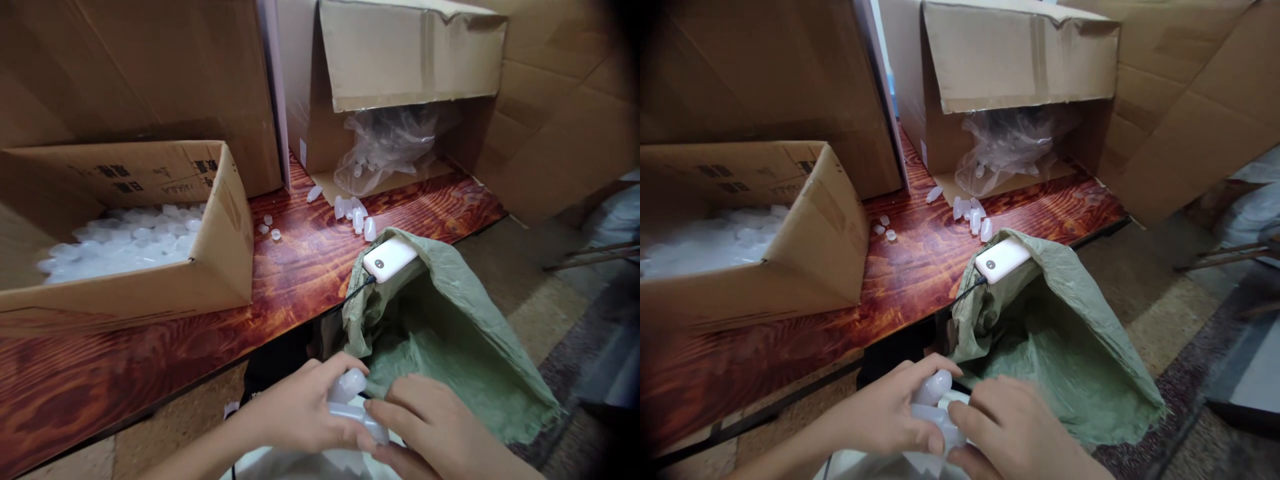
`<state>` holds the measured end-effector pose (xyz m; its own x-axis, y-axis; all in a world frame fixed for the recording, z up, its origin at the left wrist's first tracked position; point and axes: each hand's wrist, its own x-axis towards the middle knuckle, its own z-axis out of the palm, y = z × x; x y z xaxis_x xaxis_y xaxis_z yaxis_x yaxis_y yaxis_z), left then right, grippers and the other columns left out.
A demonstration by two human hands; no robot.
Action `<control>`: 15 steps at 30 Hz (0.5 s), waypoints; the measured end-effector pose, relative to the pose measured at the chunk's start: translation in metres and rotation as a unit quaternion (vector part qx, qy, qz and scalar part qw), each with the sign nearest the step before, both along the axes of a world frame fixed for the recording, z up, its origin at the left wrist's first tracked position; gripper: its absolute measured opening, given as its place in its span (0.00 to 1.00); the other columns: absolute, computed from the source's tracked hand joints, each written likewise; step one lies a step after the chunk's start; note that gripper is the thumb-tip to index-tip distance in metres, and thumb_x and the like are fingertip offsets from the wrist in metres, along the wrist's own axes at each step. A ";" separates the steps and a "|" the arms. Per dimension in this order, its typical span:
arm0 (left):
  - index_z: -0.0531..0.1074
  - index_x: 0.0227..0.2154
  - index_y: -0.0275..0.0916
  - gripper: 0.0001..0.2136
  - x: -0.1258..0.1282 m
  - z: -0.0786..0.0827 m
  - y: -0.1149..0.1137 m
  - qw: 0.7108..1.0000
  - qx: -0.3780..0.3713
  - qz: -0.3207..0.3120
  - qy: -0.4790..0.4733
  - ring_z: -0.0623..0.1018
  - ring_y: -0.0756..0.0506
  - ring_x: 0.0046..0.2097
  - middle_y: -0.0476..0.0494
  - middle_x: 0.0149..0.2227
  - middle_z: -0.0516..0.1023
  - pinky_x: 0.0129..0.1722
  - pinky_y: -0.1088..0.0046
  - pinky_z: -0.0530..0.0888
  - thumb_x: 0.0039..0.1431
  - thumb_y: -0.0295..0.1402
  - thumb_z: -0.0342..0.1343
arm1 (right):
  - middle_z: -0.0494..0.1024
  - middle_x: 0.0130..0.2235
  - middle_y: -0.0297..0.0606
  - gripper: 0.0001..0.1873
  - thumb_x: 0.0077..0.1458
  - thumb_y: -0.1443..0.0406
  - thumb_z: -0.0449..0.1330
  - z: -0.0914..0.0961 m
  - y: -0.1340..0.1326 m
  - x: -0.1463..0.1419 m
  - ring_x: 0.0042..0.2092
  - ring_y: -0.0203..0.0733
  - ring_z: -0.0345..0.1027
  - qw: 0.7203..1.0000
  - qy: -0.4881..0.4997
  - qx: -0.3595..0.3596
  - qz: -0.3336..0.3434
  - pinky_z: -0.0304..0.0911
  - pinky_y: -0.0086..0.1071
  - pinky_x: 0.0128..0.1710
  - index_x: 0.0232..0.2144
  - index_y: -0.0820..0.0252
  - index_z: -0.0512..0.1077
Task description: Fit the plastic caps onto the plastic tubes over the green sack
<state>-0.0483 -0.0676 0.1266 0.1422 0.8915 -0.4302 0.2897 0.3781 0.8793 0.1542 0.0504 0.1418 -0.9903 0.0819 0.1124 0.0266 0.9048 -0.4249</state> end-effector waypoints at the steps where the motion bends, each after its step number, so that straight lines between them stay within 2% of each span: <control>1: 0.65 0.56 0.48 0.36 0.002 0.000 0.000 1.000 -0.004 0.008 0.006 0.68 0.42 0.41 0.47 0.37 0.69 0.40 0.71 0.65 0.45 0.58 0.63 | 0.73 0.32 0.37 0.13 0.67 0.59 0.48 -0.002 -0.004 -0.001 0.33 0.42 0.67 1.000 0.008 -0.023 -0.017 0.60 0.34 0.32 0.43 0.58 0.70; 3: 0.63 0.57 0.49 0.39 0.007 0.000 0.001 0.999 -0.008 0.029 0.032 0.70 0.41 0.42 0.46 0.38 0.70 0.41 0.70 0.67 0.43 0.57 0.65 | 0.73 0.31 0.37 0.17 0.68 0.60 0.44 -0.011 -0.011 -0.003 0.33 0.41 0.67 0.991 0.004 -0.115 -0.074 0.60 0.33 0.34 0.35 0.59 0.69; 5: 0.61 0.59 0.50 0.40 0.011 0.001 0.001 0.998 0.001 0.036 0.055 0.72 0.40 0.43 0.45 0.39 0.71 0.41 0.69 0.68 0.42 0.54 0.66 | 0.69 0.27 0.34 0.23 0.69 0.56 0.41 -0.023 -0.017 -0.003 0.30 0.38 0.64 0.959 -0.036 -0.243 -0.140 0.57 0.30 0.31 0.26 0.58 0.64; 7: 0.61 0.60 0.49 0.39 0.013 0.000 0.001 0.997 0.024 0.025 0.071 0.73 0.39 0.44 0.44 0.41 0.73 0.43 0.68 0.68 0.44 0.52 0.66 | 0.63 0.23 0.31 0.27 0.67 0.49 0.40 -0.033 -0.022 -0.003 0.27 0.35 0.59 0.901 -0.092 -0.375 -0.197 0.53 0.29 0.27 0.22 0.58 0.58; 10: 0.60 0.60 0.48 0.39 0.016 -0.003 0.001 0.995 0.053 0.012 0.083 0.73 0.38 0.47 0.42 0.45 0.74 0.45 0.66 0.67 0.47 0.53 0.65 | 0.55 0.21 0.27 0.29 0.63 0.42 0.43 -0.039 -0.030 -0.002 0.24 0.33 0.49 0.799 -0.129 -0.539 -0.234 0.47 0.28 0.24 0.22 0.57 0.57; 13: 0.60 0.60 0.49 0.38 0.017 -0.005 0.003 0.994 0.053 0.031 0.089 0.72 0.39 0.45 0.43 0.44 0.74 0.44 0.66 0.67 0.47 0.54 0.64 | 0.52 0.20 0.24 0.29 0.60 0.41 0.50 -0.044 -0.035 -0.002 0.22 0.30 0.41 0.699 -0.075 -0.654 -0.279 0.40 0.26 0.22 0.23 0.58 0.57; 15: 0.63 0.58 0.48 0.36 0.018 -0.008 0.007 0.994 0.041 0.066 0.075 0.72 0.41 0.43 0.45 0.41 0.73 0.42 0.69 0.67 0.47 0.53 0.64 | 0.55 0.21 0.24 0.27 0.58 0.41 0.54 -0.050 -0.035 0.000 0.22 0.30 0.43 0.640 -0.019 -0.704 -0.308 0.42 0.25 0.22 0.29 0.59 0.63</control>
<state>-0.0299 -0.0611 0.1189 -0.0386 0.9314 -0.3619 0.3721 0.3495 0.8598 0.1545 0.0150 0.0915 -0.7212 0.4515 -0.5254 0.2283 -0.5611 -0.7957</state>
